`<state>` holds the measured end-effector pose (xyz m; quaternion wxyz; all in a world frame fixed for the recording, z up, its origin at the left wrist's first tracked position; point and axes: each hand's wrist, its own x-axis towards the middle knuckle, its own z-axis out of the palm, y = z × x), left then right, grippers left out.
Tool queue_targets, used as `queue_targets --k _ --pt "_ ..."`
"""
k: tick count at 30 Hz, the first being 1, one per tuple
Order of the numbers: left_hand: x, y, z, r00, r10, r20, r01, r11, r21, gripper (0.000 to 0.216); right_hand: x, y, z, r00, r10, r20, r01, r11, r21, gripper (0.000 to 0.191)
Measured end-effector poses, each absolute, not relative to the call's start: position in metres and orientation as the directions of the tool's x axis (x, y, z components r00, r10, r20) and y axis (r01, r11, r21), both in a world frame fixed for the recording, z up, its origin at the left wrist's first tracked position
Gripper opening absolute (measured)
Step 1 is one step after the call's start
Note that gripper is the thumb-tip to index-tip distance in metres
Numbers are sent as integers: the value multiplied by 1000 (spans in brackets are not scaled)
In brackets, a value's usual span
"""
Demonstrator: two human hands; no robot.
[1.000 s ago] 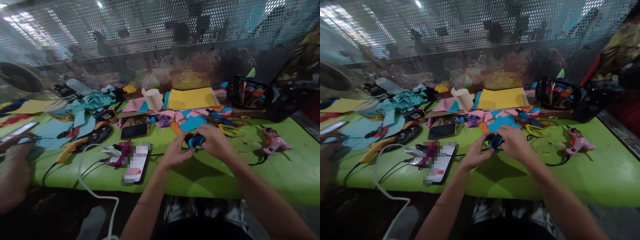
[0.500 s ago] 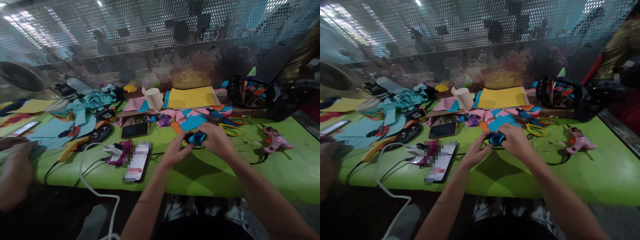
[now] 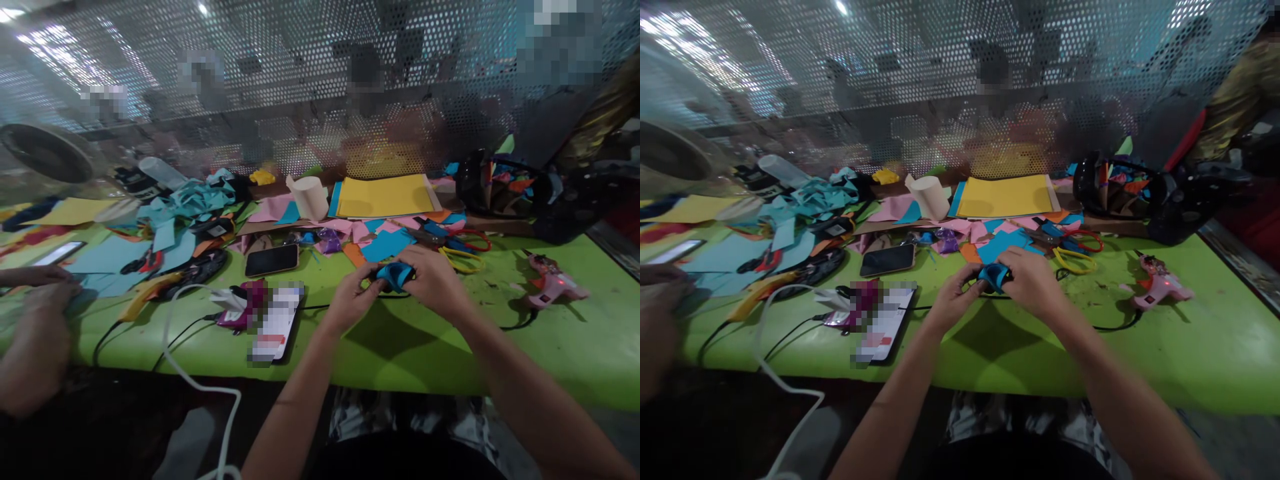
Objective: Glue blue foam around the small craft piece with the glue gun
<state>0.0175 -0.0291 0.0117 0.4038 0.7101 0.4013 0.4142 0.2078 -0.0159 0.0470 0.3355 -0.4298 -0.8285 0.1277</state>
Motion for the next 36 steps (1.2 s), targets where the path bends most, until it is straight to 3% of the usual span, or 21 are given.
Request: queue_targets --k 7,14,20,27,32,36 --pt "21 -31 9 329 917 225 135 -281 950 34 206 -19 47 -378 802 463 647 586 -488 14" --pt "25 -35 8 291 927 237 194 -300 934 37 202 -20 45 -354 801 482 639 584 -500 14" --pt "28 -35 4 298 915 274 104 -316 943 38 198 -21 43 -336 788 517 658 588 -470 13" --pt "30 -36 6 209 896 392 180 -430 885 24 200 -20 44 -261 836 483 645 524 -556 11" --pt "27 -37 11 268 860 434 227 -495 839 35 202 -20 45 -245 867 435 656 478 -584 9" --pt "24 -35 10 281 867 412 166 -466 869 40 202 -19 45 -242 871 427 644 474 -600 12"
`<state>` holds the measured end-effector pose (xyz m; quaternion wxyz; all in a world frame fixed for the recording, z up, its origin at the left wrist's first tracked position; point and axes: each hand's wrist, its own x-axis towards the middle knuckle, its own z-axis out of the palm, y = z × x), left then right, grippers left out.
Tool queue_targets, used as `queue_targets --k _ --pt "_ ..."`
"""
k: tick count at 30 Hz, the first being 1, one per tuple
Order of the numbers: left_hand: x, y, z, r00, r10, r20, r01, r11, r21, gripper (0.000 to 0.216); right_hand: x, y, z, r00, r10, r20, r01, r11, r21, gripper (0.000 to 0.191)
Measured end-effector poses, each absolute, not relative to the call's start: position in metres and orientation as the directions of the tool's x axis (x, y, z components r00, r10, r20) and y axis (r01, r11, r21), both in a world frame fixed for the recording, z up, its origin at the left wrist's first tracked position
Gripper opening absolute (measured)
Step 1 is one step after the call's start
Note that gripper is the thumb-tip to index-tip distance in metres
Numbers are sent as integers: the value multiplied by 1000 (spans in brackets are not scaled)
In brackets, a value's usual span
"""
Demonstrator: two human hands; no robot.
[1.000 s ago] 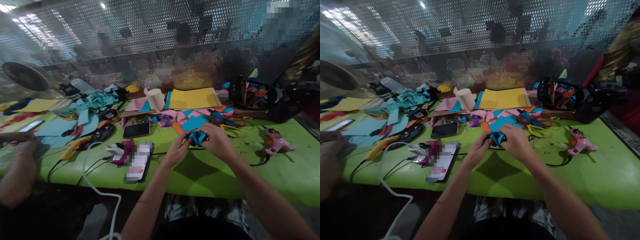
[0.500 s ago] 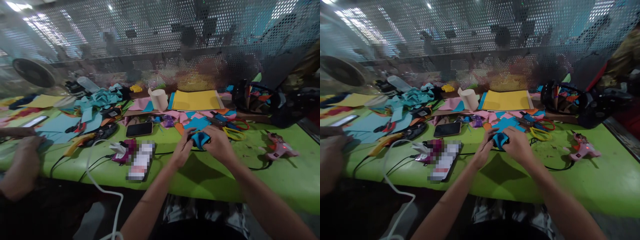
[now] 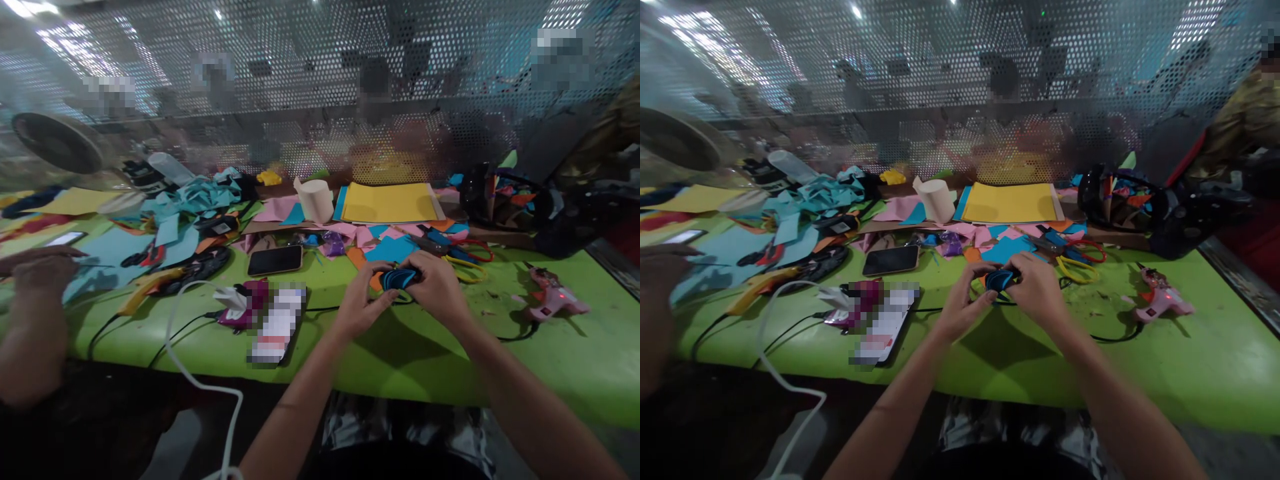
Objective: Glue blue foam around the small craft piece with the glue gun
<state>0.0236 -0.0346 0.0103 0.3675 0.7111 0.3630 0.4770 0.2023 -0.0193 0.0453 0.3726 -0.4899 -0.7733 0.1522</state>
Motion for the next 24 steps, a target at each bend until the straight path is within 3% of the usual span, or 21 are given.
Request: queue_targets --k 7,24 --pt "14 -34 19 363 900 243 50 -279 959 54 205 -17 46 -220 861 458 590 491 -641 10" --pt "12 -34 23 345 904 252 155 -320 935 49 207 -17 46 -267 813 518 573 566 -593 10"
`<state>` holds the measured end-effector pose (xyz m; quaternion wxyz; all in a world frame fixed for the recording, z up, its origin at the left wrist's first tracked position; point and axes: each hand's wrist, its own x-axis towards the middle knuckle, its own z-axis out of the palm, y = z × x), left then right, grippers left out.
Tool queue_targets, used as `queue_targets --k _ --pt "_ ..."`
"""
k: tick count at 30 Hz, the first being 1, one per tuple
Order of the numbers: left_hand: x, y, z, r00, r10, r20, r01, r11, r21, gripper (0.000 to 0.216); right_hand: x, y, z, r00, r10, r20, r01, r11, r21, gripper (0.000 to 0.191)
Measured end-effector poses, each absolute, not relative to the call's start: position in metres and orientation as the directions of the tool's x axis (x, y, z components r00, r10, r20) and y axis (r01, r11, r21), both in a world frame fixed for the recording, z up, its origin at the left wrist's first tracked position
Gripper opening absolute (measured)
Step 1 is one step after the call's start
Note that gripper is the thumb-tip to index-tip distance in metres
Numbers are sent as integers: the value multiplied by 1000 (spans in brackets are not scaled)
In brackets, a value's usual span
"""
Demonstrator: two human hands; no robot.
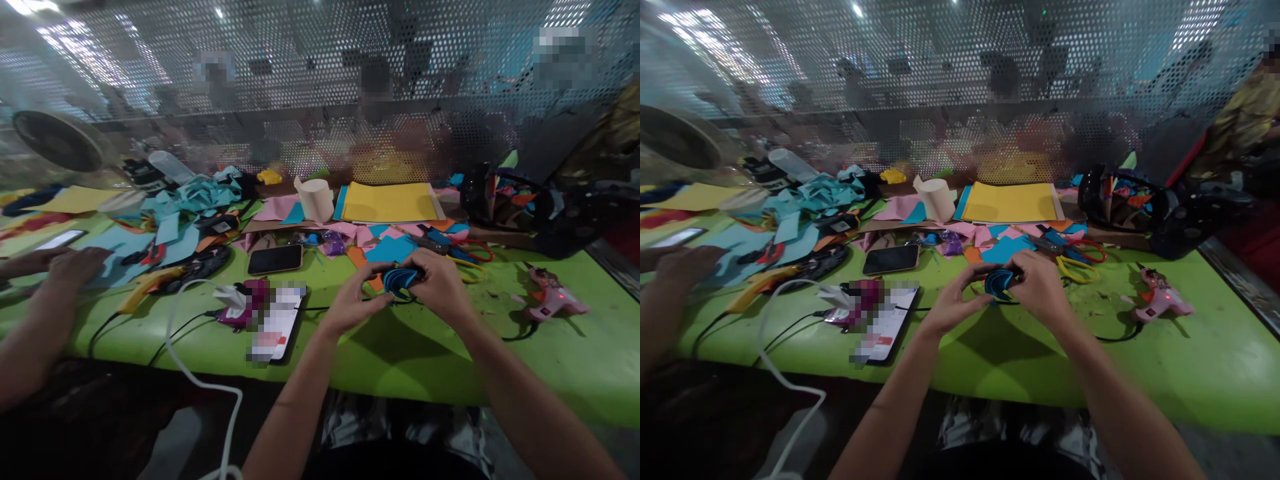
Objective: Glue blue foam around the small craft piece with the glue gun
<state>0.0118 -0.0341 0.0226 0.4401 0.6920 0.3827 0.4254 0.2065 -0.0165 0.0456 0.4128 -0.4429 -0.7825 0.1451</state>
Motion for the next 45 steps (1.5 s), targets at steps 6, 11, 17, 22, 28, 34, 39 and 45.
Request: queue_targets --k 6,11,17,22,28,34,39,45 --pt "8 -31 18 313 920 236 138 -290 947 48 209 -16 45 -333 799 500 554 595 -582 14" --pt "7 -31 20 296 929 223 131 -270 954 49 209 -16 45 -365 794 486 538 606 -586 13" --pt "7 -30 20 301 932 200 63 -228 972 44 210 -15 46 -369 785 498 523 618 -587 13" --pt "5 -31 24 331 923 195 79 -233 969 42 211 -15 46 -371 791 487 552 609 -569 13" --pt "5 -33 25 319 916 244 115 -293 949 44 210 -15 44 -382 797 469 619 597 -510 9" --pt "7 -32 20 296 922 248 188 -310 932 36 209 -15 42 -408 788 460 623 609 -491 6" --pt "7 -35 23 303 918 255 184 -319 930 39 209 -16 43 -422 759 496 626 639 -446 10" --pt "5 -35 24 328 908 262 234 -347 908 44 209 -15 41 -433 729 530 618 669 -414 12"
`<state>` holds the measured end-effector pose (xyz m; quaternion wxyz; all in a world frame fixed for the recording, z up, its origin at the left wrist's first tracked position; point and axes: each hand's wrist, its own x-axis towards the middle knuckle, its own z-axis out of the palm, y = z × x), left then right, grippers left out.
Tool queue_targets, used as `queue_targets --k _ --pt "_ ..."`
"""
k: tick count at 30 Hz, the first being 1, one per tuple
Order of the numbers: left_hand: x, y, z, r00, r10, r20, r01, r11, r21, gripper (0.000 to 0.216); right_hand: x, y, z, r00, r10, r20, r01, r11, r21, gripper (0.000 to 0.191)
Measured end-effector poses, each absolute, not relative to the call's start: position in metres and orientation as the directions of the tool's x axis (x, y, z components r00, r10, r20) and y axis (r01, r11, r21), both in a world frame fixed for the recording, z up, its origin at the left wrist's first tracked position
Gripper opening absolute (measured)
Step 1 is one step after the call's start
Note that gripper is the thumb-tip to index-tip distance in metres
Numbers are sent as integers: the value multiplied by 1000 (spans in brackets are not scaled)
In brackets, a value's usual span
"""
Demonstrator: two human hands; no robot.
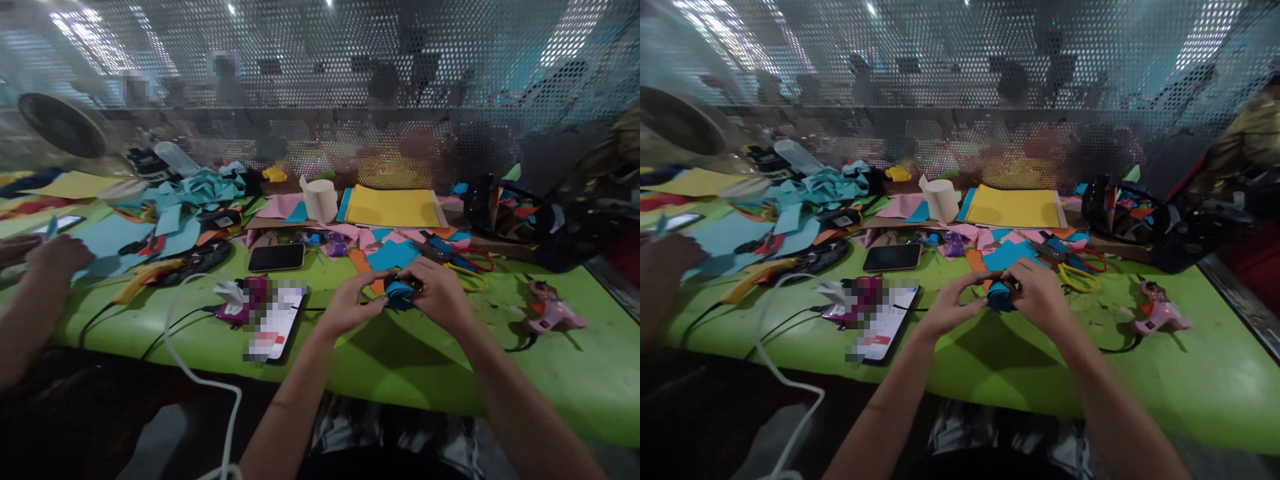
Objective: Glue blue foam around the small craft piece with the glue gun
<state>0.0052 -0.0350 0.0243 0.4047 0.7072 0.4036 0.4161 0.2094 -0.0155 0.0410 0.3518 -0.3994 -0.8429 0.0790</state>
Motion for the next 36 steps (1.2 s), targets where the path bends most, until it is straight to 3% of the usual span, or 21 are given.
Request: queue_targets --k 14,22,28,36 --pt "14 -35 16 304 788 535 467 -613 637 38 207 -16 39 -413 715 564 673 657 -339 9" --pt "17 -38 20 233 829 508 345 -559 754 41 206 -22 45 -390 684 616 655 677 -337 14" --pt "13 -36 19 311 833 457 245 -535 809 43 206 -23 47 -340 708 619 576 677 -458 16" --pt "16 -36 14 354 823 445 213 -534 818 46 205 -23 46 -311 727 612 589 653 -476 9"
